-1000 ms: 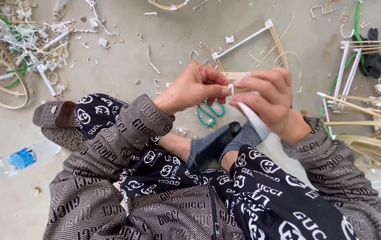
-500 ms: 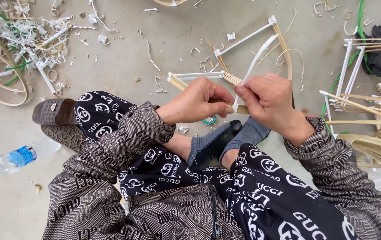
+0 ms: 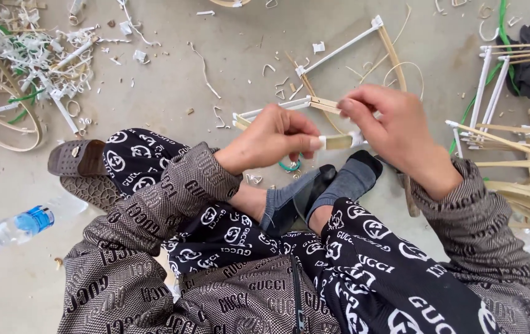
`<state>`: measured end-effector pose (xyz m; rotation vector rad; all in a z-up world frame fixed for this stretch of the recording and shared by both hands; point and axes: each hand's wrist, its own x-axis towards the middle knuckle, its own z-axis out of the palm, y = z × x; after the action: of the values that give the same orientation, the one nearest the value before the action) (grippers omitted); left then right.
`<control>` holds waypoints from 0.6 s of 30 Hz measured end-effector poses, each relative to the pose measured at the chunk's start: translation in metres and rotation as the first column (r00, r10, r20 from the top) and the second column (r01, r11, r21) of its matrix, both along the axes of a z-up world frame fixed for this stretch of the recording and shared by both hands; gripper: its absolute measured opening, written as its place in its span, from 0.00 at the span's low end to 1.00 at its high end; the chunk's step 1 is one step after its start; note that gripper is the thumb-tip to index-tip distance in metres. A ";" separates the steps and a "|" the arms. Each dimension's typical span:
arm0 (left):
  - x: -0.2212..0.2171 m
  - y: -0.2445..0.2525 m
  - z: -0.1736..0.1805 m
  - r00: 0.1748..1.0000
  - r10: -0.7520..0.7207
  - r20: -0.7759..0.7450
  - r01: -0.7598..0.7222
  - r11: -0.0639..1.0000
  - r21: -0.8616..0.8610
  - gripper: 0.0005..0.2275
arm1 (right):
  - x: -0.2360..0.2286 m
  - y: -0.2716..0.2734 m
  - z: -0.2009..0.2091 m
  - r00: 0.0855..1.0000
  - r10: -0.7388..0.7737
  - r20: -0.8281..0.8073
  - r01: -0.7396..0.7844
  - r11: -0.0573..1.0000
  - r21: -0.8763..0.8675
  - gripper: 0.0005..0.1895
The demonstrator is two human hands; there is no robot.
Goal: Assembling and securing bamboo strips using tape and tools to create structural frames.
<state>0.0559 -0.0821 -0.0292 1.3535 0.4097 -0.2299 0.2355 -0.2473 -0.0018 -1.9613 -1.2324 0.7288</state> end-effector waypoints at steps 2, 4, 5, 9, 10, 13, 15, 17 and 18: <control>0.006 0.007 0.000 1.000 0.014 -0.005 -0.014 1.000 0.008 0.07 | -0.006 -0.012 -0.008 0.976 0.026 0.216 -0.075 0.972 0.225 0.05; 0.012 0.012 -0.002 1.000 0.027 -0.005 -0.027 1.000 0.015 0.08 | -0.012 -0.017 -0.013 0.906 0.012 0.424 -0.204 0.888 0.412 0.08; 0.014 0.013 -0.004 1.000 0.021 0.022 -0.021 1.000 -0.001 0.08 | -0.015 -0.014 -0.016 0.832 0.023 0.555 -0.312 0.846 0.433 0.12; 0.018 0.010 -0.004 0.998 0.031 0.056 -0.029 0.999 -0.029 0.08 | -0.027 -0.007 -0.021 0.715 -0.062 0.696 -0.396 0.785 0.477 0.15; 0.018 0.010 -0.003 0.998 0.031 0.054 -0.030 0.999 -0.030 0.08 | -0.026 -0.007 -0.019 0.717 -0.061 0.695 -0.395 0.785 0.477 0.15; 0.018 0.012 0.003 0.999 0.001 0.053 -0.003 0.999 0.051 0.09 | -0.021 -0.005 -0.012 0.749 0.031 0.662 -0.463 0.739 0.490 0.16; 0.018 0.012 0.006 0.995 -0.062 0.081 0.060 0.998 0.028 0.09 | -0.016 -0.003 -0.004 0.817 0.082 0.571 -0.409 0.779 0.475 0.13; 0.016 0.014 0.002 0.986 -0.121 0.118 0.121 0.993 0.006 0.08 | -0.008 -0.003 -0.006 0.854 0.095 0.512 -0.357 0.822 0.443 0.12; 0.015 0.016 0.000 0.972 -0.173 0.158 0.178 0.984 -0.012 0.08 | -0.004 -0.001 -0.007 0.885 0.105 0.453 -0.311 0.859 0.408 0.11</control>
<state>0.0711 -0.0666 -0.0288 1.3727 0.1550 -0.2722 0.2315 -0.2484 -0.0092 -1.6204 -1.7195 0.0701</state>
